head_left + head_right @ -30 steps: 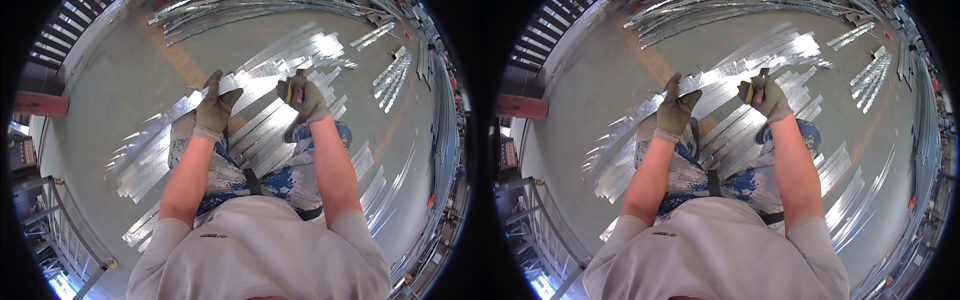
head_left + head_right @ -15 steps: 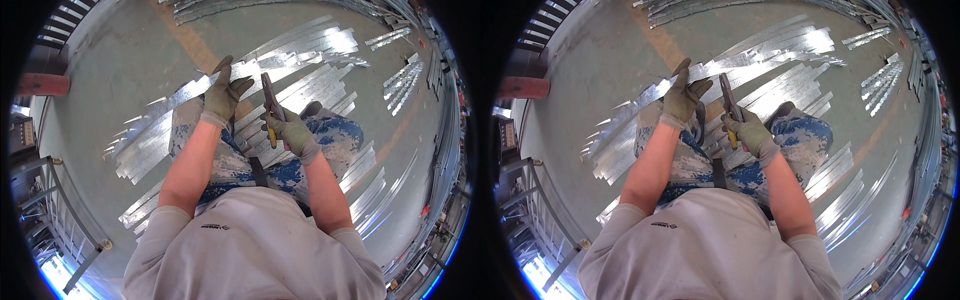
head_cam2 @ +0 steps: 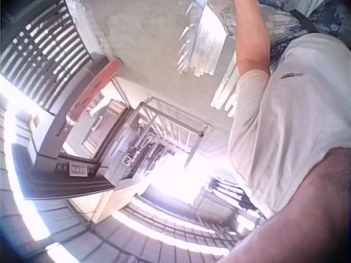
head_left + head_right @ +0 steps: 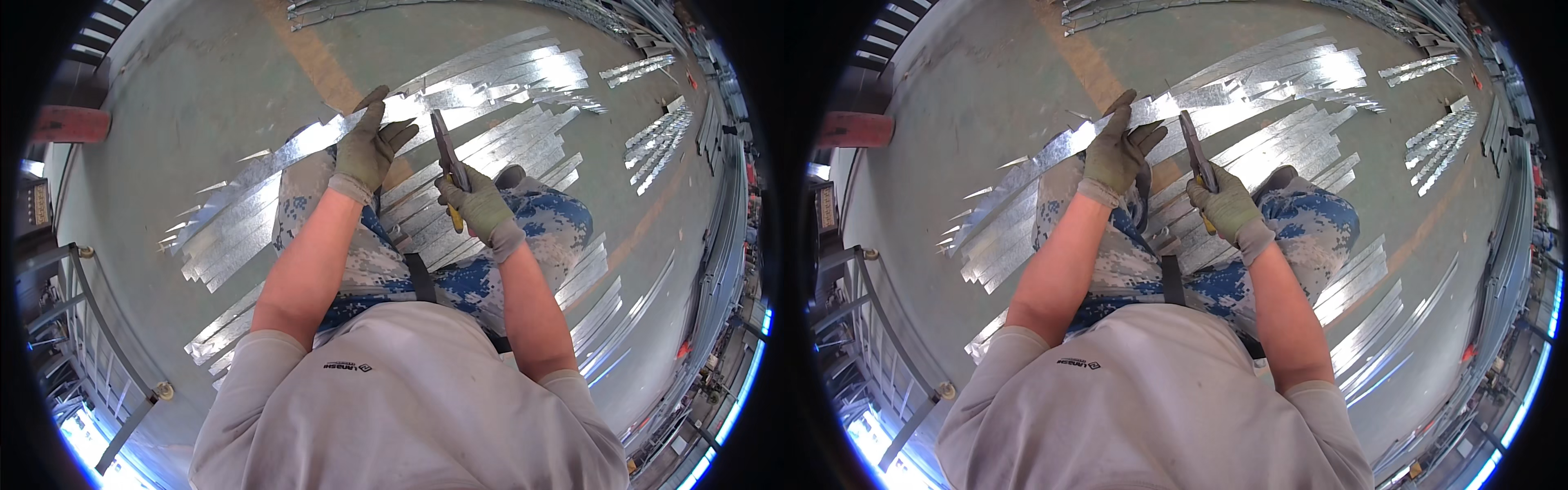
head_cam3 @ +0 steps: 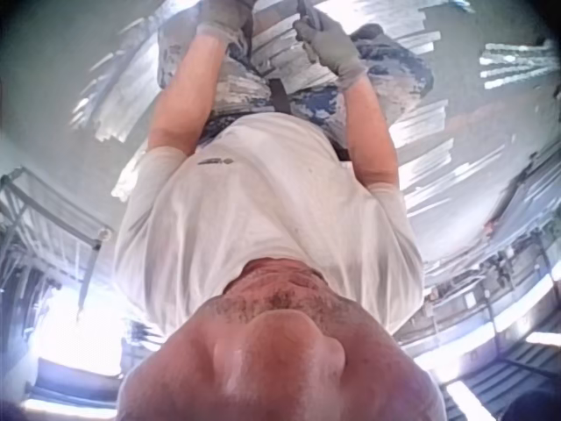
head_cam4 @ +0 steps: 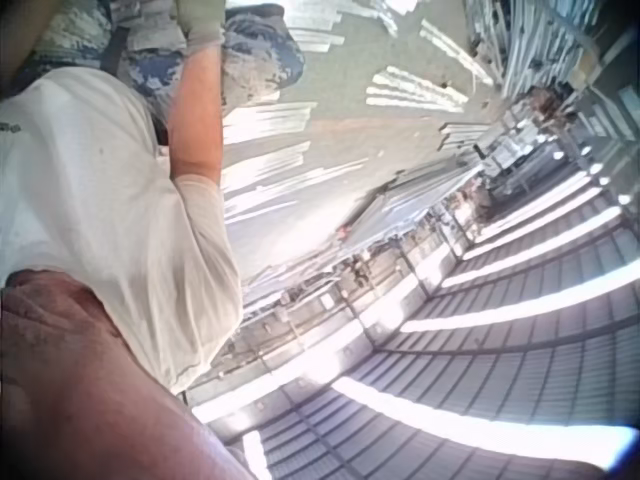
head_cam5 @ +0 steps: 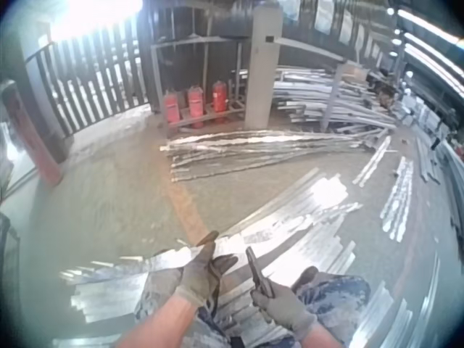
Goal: The person sits on the floor and uses tin snips to cut a long metal strip into smaller pieces. They repeatedly position the snips, cut, and drop the pieces onto the floor.
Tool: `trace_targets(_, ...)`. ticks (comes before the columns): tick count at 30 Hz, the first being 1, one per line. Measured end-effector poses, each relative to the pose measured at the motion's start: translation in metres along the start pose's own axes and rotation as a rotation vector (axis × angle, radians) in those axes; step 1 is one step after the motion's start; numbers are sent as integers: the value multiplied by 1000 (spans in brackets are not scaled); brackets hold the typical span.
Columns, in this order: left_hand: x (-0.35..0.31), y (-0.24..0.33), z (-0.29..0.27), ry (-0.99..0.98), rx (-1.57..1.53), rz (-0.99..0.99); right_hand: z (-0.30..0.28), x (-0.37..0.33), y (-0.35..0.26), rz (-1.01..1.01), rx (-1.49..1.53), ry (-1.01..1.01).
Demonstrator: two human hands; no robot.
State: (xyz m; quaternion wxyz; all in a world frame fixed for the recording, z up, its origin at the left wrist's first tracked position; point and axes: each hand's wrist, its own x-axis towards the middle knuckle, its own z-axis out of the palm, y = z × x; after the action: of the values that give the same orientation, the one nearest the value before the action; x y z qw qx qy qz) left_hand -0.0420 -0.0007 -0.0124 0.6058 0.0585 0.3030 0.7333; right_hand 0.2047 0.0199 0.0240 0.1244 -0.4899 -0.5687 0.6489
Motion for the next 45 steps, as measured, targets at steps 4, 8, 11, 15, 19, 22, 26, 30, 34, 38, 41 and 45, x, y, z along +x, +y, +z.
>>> trace_targets(4, -1, 0, 2, 12, -6, 6, 1, -2, -5, 42, -10, -6)
trace_targets(8, -2, -1, 1, 3, -5, 7, 1, -1, -6, 50, -39, -5)
trace_targets(11, -1, -1, 0, 23, 3, 3, -1, -1, -2, 56, -40, 0)
trace_targets(15, -1, -2, -2, 11, 12, 4, -1, 0, 4, 81, 57, -7)
trace_targets(19, 0, -2, -4, 1, 8, 10, -1, -2, -5, 79, -60, 1)
trace_targets(22, -1, -1, -3, -5, 4, 10, 1, -13, -22, 98, 59, -75)
trace_targets(26, -2, -2, -1, -25, -32, 27, 2, -20, -33, 146, 288, -171)
trace_targets(30, -1, -3, 3, 40, -21, 20, 10, -10, -24, 150, 75, -108)
trace_targets(34, -1, -1, 9, 101, 5, 19, 20, -8, -26, 190, -39, -12)
trace_targets(38, -1, -1, 14, 113, 19, 18, 25, -2, -19, 146, -375, 108)
trace_targets(41, 0, -1, 15, 121, -26, 17, 30, -5, -38, 195, -456, 122)
trace_targets(45, 5, -3, 11, 141, -65, -101, 27, -2, -43, 264, -394, 81)
